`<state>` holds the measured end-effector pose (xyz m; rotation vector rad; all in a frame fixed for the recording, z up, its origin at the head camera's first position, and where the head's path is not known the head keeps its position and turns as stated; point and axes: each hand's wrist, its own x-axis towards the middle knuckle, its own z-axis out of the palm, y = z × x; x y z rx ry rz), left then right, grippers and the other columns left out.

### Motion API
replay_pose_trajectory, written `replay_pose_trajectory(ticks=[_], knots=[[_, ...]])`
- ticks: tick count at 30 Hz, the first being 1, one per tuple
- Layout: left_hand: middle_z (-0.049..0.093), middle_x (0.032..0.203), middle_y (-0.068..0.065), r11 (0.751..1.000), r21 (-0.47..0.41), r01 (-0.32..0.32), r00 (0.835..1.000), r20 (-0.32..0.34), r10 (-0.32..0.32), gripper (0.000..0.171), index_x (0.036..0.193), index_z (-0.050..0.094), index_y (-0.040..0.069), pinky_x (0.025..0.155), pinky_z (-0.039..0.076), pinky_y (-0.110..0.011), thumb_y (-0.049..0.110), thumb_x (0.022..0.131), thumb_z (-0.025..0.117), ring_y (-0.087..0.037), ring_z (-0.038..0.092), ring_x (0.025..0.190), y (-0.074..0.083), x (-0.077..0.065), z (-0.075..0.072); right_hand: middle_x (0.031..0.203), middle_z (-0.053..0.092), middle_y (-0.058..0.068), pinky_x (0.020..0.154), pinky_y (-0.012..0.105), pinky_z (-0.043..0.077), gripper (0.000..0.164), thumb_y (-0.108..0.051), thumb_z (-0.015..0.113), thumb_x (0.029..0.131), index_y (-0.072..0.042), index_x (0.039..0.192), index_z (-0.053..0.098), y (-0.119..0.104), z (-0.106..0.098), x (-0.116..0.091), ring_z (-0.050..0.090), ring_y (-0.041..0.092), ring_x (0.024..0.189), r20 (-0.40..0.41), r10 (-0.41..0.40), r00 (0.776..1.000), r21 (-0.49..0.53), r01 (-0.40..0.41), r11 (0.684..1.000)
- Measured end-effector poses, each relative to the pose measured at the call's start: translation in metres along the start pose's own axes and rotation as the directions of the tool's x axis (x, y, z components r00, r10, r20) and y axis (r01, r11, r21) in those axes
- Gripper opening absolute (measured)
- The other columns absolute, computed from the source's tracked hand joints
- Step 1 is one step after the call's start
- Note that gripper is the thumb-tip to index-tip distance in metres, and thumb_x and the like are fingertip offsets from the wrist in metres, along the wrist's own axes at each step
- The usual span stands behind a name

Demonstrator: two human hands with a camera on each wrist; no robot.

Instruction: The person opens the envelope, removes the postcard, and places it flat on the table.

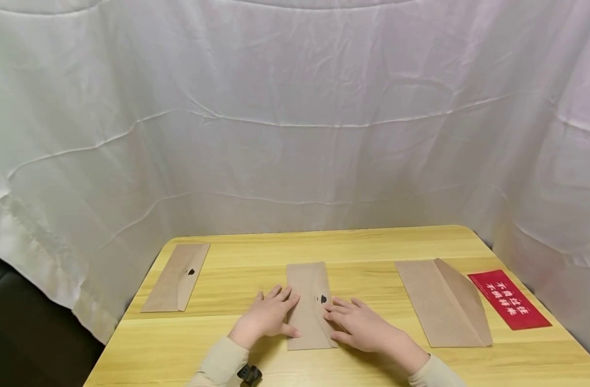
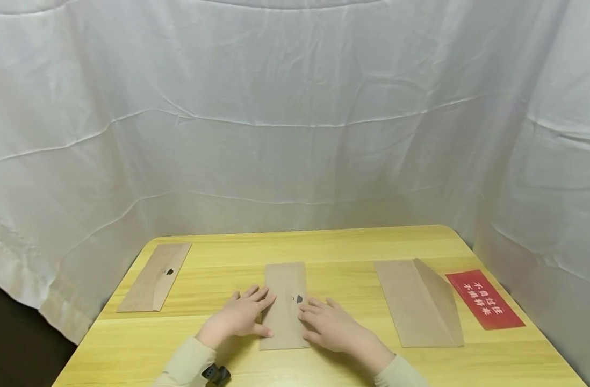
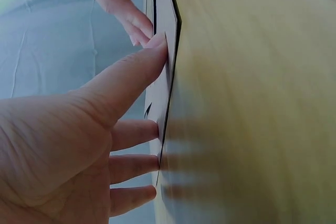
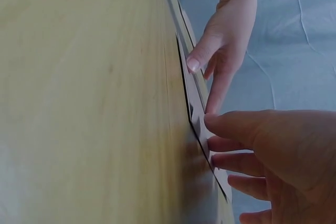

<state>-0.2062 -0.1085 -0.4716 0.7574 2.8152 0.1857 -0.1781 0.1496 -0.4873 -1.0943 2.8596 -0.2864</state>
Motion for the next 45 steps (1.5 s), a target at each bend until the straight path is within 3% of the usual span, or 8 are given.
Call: replay_pose_trajectory(ticks=[13, 20, 28, 45], knots=[[0.034, 0.158, -0.009, 1.0, -0.004, 0.02, 1.0, 0.008, -0.02, 0.088, 0.148, 0.043, 0.02, 0.111, 0.027, -0.068, 0.062, 0.076, 0.07, -0.035, 0.03, 0.146, 0.013, 0.008, 0.001, 0.151, 0.046, 0.001, 0.109, 0.062, 0.035, 0.049, -0.04, 0.057, 0.096, -0.018, 0.14, 0.054, -0.006, 0.0, -0.002, 0.039, 0.027, 0.143, 0.004, -0.044, 0.999, -0.027, 0.044, 0.999], [0.033, 0.158, -0.008, 1.0, 0.002, 0.026, 1.0, 0.016, -0.026, 0.089, 0.149, 0.042, 0.021, 0.111, 0.027, -0.068, 0.063, 0.076, 0.069, -0.034, 0.029, 0.147, 0.012, 0.01, 0.004, 0.15, 0.047, 0.001, 0.111, 0.061, 0.033, 0.048, -0.039, 0.057, 0.096, -0.017, 0.138, 0.056, -0.009, -0.003, -0.002, 0.037, 0.025, 0.144, 0.021, -0.053, 0.998, -0.008, 0.053, 0.999], [0.034, 0.158, -0.009, 1.0, -0.004, 0.025, 1.0, 0.011, -0.025, 0.089, 0.149, 0.043, 0.02, 0.111, 0.026, -0.069, 0.062, 0.076, 0.07, -0.035, 0.03, 0.147, 0.012, 0.008, 0.002, 0.151, 0.047, 0.002, 0.108, 0.063, 0.035, 0.04, -0.038, 0.06, 0.095, -0.021, 0.132, 0.062, -0.005, -0.005, -0.003, 0.041, 0.028, 0.142, -0.038, -0.069, 0.997, -0.01, 0.069, 0.998], [0.035, 0.158, -0.009, 1.0, 0.005, 0.013, 1.0, 0.006, -0.013, 0.089, 0.148, 0.043, 0.019, 0.11, 0.027, -0.069, 0.064, 0.076, 0.069, -0.035, 0.03, 0.146, 0.01, 0.01, 0.004, 0.151, 0.046, 0.007, 0.106, 0.066, 0.036, 0.036, -0.037, 0.06, 0.095, -0.019, 0.125, 0.064, -0.005, -0.012, -0.005, 0.041, 0.031, 0.141, -0.066, -0.07, 0.995, -0.015, 0.069, 0.998]])
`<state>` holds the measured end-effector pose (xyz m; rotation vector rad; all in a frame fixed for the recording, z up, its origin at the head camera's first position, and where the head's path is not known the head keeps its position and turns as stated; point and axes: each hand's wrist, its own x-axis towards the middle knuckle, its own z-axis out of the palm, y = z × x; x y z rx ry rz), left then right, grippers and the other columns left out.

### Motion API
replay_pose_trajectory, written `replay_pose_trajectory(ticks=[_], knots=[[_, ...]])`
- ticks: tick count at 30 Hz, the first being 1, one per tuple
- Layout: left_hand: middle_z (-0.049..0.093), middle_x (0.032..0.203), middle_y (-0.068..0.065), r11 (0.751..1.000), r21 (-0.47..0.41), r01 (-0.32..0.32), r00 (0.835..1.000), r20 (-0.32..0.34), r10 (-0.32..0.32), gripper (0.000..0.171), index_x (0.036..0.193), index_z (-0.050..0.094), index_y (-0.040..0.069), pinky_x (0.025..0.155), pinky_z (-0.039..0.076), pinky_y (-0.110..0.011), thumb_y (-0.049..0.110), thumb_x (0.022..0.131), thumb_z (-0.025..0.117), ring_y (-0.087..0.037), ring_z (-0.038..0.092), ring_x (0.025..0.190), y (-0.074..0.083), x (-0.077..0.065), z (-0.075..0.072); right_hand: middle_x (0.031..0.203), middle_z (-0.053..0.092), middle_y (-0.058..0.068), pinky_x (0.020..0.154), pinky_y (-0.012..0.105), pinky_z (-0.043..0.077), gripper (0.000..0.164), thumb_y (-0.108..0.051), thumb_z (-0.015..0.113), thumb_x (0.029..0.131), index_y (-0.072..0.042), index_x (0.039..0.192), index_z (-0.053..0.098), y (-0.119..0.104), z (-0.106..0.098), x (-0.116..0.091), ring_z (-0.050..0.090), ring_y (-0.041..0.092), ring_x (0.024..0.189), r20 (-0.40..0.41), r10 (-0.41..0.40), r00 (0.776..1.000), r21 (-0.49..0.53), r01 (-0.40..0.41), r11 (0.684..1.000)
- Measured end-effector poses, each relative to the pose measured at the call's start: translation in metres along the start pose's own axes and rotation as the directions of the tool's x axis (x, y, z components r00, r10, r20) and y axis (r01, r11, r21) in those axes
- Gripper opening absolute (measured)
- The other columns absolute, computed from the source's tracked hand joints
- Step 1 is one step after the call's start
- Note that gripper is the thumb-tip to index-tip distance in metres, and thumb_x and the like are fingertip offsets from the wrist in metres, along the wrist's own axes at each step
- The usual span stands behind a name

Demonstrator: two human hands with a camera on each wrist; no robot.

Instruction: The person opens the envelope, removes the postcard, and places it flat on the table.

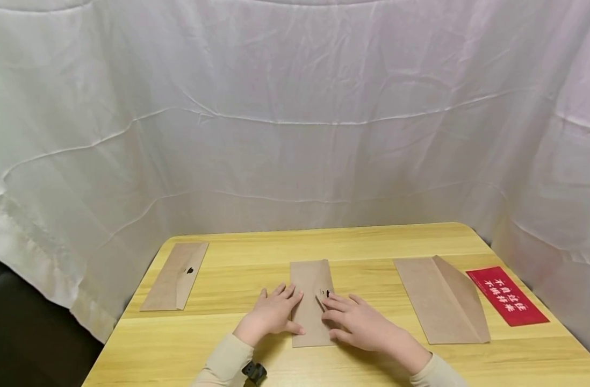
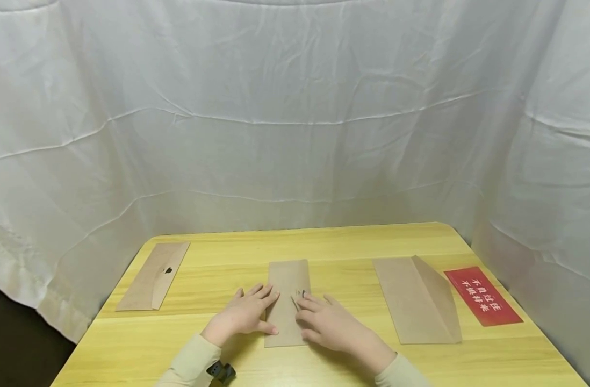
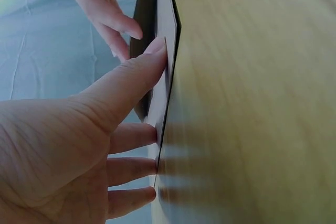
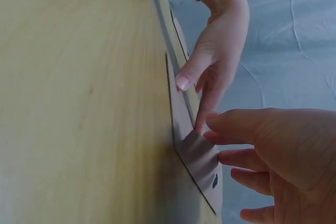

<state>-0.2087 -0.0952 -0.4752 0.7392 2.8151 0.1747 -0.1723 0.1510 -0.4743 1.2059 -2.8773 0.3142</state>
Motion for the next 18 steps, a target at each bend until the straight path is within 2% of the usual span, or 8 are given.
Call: replay_pose_trajectory(ticks=[4, 11, 18], knots=[[0.034, 0.158, -0.009, 1.0, -0.002, 0.003, 1.0, 0.01, -0.003, 0.089, 0.149, 0.042, 0.02, 0.11, 0.027, -0.068, 0.064, 0.076, 0.068, -0.034, 0.029, 0.147, -0.001, 0.001, 0.0, 0.15, 0.047, 0.009, 0.104, 0.067, 0.037, 0.032, -0.035, 0.06, 0.095, -0.017, 0.121, 0.065, 0.002, -0.003, -0.001, 0.043, 0.032, 0.14, -0.044, -0.004, 0.999, -0.008, 0.004, 1.0], [0.034, 0.158, -0.009, 1.0, 0.001, 0.007, 1.0, 0.022, -0.007, 0.089, 0.149, 0.042, 0.021, 0.11, 0.027, -0.068, 0.064, 0.076, 0.069, -0.034, 0.029, 0.147, 0.0, 0.0, -0.002, 0.149, 0.048, 0.012, 0.105, 0.067, 0.036, 0.038, -0.032, 0.06, 0.095, -0.012, 0.127, 0.063, 0.011, -0.01, -0.004, 0.044, 0.034, 0.139, -0.089, 0.037, 0.995, -0.018, -0.039, 0.999], [0.033, 0.159, -0.009, 1.0, -0.01, 0.007, 1.0, 0.029, -0.007, 0.089, 0.15, 0.041, 0.021, 0.111, 0.025, -0.069, 0.062, 0.076, 0.069, -0.034, 0.028, 0.148, 0.001, 0.0, -0.003, 0.146, 0.049, 0.017, 0.105, 0.066, 0.037, 0.034, -0.029, 0.065, 0.092, -0.012, 0.121, 0.065, 0.02, -0.014, -0.007, 0.046, 0.038, 0.136, -0.16, 0.061, 0.985, -0.041, -0.068, 0.997]])
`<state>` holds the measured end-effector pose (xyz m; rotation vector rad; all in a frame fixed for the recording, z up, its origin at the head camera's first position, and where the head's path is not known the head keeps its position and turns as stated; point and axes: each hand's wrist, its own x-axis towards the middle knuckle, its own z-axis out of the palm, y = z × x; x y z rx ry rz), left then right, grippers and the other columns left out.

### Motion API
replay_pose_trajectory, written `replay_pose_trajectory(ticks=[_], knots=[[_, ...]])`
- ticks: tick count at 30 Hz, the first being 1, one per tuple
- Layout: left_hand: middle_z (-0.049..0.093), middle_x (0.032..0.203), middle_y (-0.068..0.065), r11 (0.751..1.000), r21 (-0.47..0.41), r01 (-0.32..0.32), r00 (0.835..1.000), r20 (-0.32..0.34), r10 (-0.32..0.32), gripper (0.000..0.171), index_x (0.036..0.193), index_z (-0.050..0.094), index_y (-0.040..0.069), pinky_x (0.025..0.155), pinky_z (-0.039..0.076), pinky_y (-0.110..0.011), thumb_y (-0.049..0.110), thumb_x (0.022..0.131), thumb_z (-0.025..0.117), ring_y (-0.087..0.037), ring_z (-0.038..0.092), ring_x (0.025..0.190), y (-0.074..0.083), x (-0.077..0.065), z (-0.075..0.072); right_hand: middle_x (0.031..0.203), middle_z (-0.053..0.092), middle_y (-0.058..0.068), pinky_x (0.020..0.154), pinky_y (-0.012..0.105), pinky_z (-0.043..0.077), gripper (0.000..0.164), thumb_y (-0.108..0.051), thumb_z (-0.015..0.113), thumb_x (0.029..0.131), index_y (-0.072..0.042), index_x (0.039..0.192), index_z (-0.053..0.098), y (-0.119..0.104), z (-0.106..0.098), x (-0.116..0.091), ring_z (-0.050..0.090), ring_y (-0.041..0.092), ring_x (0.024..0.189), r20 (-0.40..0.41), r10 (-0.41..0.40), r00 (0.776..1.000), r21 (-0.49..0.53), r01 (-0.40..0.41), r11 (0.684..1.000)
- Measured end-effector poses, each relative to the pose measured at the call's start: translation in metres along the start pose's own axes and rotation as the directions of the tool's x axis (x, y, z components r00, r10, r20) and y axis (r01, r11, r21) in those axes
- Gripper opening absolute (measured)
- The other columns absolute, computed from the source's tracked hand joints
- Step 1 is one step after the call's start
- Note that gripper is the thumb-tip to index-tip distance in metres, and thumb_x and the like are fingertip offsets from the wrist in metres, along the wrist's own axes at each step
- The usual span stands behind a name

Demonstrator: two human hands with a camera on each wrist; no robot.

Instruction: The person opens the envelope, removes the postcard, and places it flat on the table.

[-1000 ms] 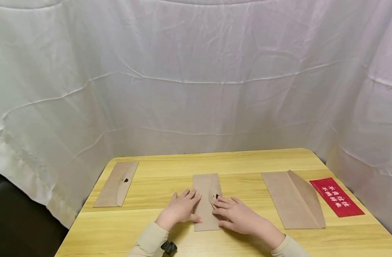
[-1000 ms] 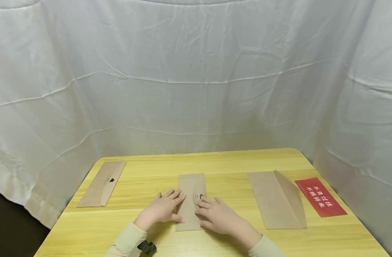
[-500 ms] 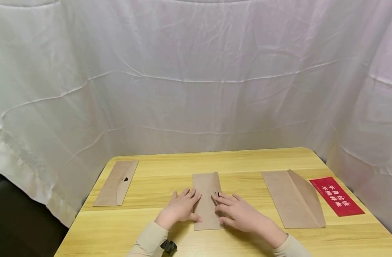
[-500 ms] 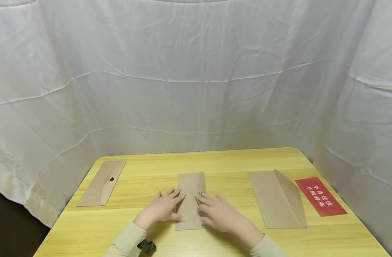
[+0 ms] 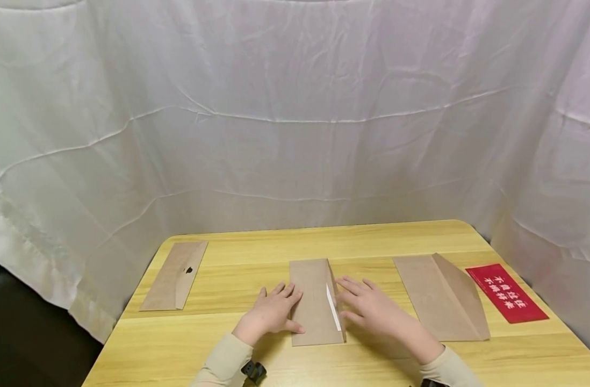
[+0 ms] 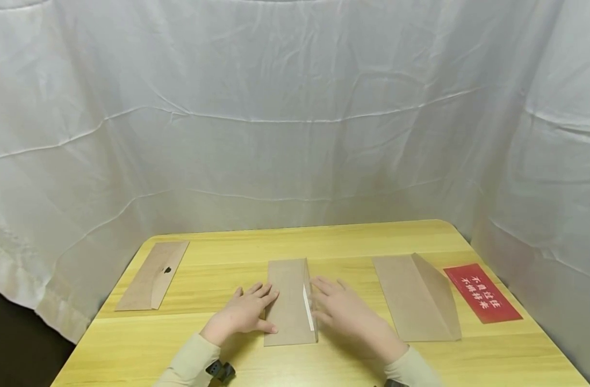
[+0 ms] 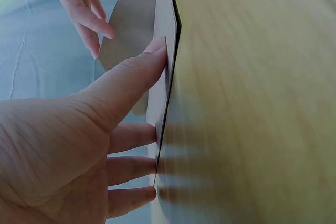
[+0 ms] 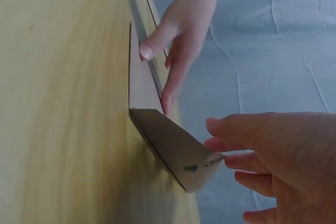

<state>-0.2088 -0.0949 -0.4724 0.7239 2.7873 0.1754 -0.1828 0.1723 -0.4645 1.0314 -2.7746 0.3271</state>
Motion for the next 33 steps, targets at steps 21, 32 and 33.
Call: replay_pose_trajectory(ticks=[21, 32, 33], knots=[[0.033, 0.159, -0.008, 1.0, 0.011, 0.0, 1.0, -0.007, 0.0, 0.09, 0.15, 0.04, 0.021, 0.111, 0.026, -0.069, 0.064, 0.076, 0.069, -0.033, 0.029, 0.147, -0.001, 0.001, 0.002, 0.142, 0.054, 0.017, 0.108, 0.065, 0.034, 0.039, -0.034, 0.065, 0.091, -0.008, 0.12, 0.068, 0.015, 0.002, -0.004, 0.042, 0.04, 0.138, 0.157, 0.152, 0.976, -0.074, -0.142, 0.987], [0.033, 0.158, -0.01, 1.0, -0.005, -0.007, 1.0, -0.01, 0.007, 0.089, 0.15, 0.041, 0.02, 0.111, 0.026, -0.069, 0.062, 0.077, 0.069, -0.034, 0.029, 0.147, 0.0, -0.001, 0.0, 0.146, 0.05, 0.018, 0.106, 0.066, 0.034, 0.051, -0.034, 0.061, 0.094, -0.007, 0.137, 0.056, 0.026, 0.015, -0.004, 0.04, 0.042, 0.138, 0.201, 0.151, 0.968, 0.026, -0.16, 0.987], [0.033, 0.158, -0.01, 1.0, -0.006, -0.009, 1.0, -0.011, 0.009, 0.089, 0.15, 0.041, 0.019, 0.111, 0.026, -0.069, 0.062, 0.077, 0.069, -0.035, 0.029, 0.147, 0.0, -0.001, 0.0, 0.146, 0.049, 0.018, 0.106, 0.067, 0.034, 0.051, -0.034, 0.061, 0.094, -0.008, 0.138, 0.055, 0.028, 0.016, -0.004, 0.04, 0.043, 0.139, 0.204, 0.152, 0.967, 0.035, -0.162, 0.986]])
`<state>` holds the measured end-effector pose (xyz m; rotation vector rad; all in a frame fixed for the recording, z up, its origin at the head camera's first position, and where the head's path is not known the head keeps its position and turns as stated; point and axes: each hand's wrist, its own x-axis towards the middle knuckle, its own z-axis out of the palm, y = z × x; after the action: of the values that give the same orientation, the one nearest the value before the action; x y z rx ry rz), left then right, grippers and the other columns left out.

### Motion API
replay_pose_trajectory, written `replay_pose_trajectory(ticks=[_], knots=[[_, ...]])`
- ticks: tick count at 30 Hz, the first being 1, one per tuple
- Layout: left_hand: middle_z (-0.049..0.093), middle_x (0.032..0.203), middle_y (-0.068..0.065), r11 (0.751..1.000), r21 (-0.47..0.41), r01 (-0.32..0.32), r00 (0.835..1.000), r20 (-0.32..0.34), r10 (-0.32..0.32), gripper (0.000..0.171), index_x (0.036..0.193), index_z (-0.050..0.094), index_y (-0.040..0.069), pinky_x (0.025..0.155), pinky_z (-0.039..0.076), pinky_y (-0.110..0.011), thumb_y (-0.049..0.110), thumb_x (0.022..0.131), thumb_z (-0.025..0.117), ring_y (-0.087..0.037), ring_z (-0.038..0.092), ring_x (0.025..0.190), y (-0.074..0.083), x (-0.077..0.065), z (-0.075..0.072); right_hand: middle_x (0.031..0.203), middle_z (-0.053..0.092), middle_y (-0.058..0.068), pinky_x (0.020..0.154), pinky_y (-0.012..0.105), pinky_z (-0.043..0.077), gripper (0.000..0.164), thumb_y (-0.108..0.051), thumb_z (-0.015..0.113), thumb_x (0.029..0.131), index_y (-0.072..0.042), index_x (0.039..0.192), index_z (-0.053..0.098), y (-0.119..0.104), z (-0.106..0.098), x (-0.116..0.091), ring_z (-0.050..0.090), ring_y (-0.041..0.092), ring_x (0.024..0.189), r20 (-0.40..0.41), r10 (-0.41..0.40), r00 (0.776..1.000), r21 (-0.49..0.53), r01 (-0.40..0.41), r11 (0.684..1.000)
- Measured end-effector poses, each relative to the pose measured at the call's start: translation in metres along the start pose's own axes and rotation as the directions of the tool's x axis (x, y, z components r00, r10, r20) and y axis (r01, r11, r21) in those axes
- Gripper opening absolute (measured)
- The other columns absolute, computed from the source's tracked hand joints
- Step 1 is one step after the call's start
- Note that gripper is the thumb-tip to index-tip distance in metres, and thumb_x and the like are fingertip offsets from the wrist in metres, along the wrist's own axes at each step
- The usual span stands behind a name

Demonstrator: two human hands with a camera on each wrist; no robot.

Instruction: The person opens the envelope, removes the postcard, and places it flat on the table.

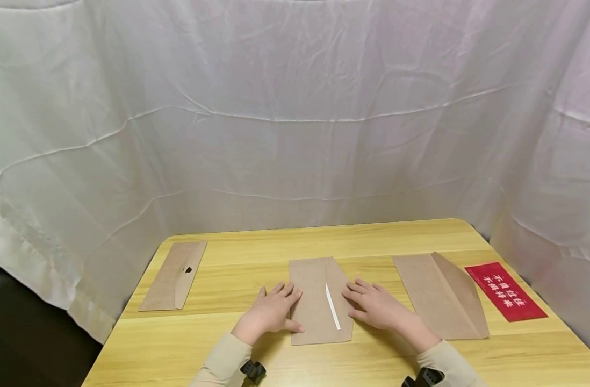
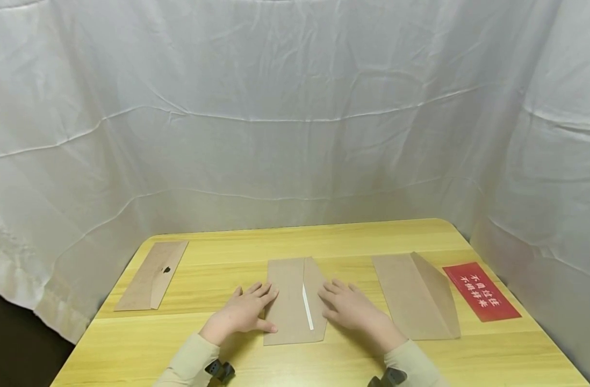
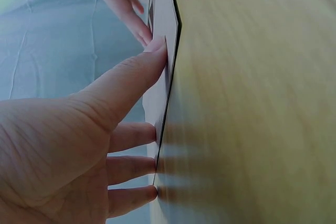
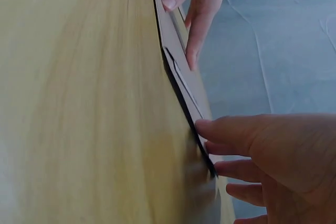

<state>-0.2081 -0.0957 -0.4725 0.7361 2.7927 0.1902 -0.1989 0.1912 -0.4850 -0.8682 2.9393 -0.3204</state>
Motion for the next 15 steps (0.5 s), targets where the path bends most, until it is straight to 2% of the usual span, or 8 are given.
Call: replay_pose_trajectory(ticks=[7, 15], knots=[[0.032, 0.159, -0.011, 1.0, -0.01, -0.007, 1.0, 0.002, 0.007, 0.088, 0.15, 0.041, 0.019, 0.111, 0.024, -0.07, 0.061, 0.077, 0.069, -0.035, 0.029, 0.147, 0.0, -0.002, 0.0, 0.151, 0.042, 0.018, 0.107, 0.069, 0.03, 0.06, -0.039, 0.059, 0.095, -0.007, 0.144, 0.047, 0.006, 0.002, 0.005, 0.035, 0.043, 0.142, 0.021, 0.007, 1.0, 0.051, -0.008, 0.999], [0.032, 0.159, -0.011, 1.0, 0.002, -0.013, 1.0, -0.001, 0.013, 0.088, 0.15, 0.04, 0.018, 0.111, 0.025, -0.069, 0.061, 0.078, 0.069, -0.035, 0.028, 0.147, 0.001, -0.002, 0.0, 0.154, 0.038, 0.017, 0.111, 0.068, 0.025, 0.071, -0.046, 0.062, 0.091, -0.007, 0.148, 0.041, 0.015, 0.0, 0.016, 0.03, 0.042, 0.144, 0.08, -0.004, 0.997, 0.051, 0.0, 0.999]])
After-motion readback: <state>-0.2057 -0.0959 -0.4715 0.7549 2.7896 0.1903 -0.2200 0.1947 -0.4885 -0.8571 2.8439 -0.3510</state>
